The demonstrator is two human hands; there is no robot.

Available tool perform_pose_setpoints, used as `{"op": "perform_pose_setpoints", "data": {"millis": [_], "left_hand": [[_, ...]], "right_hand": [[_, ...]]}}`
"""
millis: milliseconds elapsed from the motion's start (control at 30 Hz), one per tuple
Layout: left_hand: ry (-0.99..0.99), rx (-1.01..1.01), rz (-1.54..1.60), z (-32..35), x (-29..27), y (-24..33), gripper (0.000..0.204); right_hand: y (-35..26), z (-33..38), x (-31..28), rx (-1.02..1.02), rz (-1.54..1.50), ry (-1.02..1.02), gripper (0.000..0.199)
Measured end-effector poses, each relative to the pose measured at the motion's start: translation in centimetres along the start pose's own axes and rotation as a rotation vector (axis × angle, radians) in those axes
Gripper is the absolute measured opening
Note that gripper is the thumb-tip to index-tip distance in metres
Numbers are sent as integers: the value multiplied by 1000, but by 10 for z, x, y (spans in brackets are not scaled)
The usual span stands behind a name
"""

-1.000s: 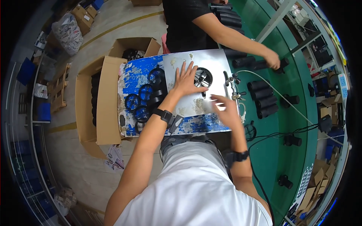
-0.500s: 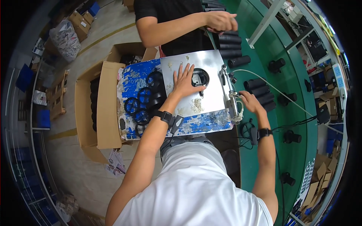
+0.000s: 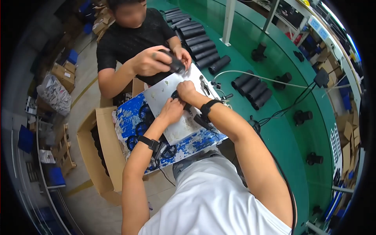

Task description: The person picks up microphone bodies from the table and places them into a box, then takes a shock mount and fits it onto a microphone. They press the assembly into a fixture on the table and place the completed unit back into the box.

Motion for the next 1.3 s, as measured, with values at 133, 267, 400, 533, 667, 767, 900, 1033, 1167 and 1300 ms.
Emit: {"op": "perform_pose_setpoints", "data": {"millis": [133,267,400,533,667,767,900,1033,1167,1300], "left_hand": [[110,26,60,-4,3,0,16],[168,-76,199,4,11,1,13],[136,-58,195,6,8,7,16],[485,-229,292,54,-19,41,21],[565,-717,642,146,-5,48,18],[459,-1104,766,204,15,48,13],[119,-1322,576,266,72,57,33],[-120,-1549,683,278,110,47,50],[-116,-1629,756,279,131,46,48],[-128,-1640,733,262,136,49,42]], "right_hand": [[6,2,-3,-39,112,-26,21],[6,6,-11,-31,44,67,16],[16,4,12,31,-31,214,13],[-2,76,-4,126,-338,287,43],[-55,172,-13,-186,-786,510,20],[-59,197,23,-312,-1016,154,21],[-66,204,77,-387,-988,-225,28],[-76,190,108,-345,-965,-289,27],[-89,174,120,-377,-1023,-305,26],[-89,161,115,-407,-996,-333,25]]}}
Point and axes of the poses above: each hand's wrist, its own z-axis away from the middle knuckle, its own x-axis out of the palm, y = z × x, the point moved 1 cm from there along -z, towards the middle knuckle, and after that the axes turned 13 degrees about -x, right-handed, at the moved point
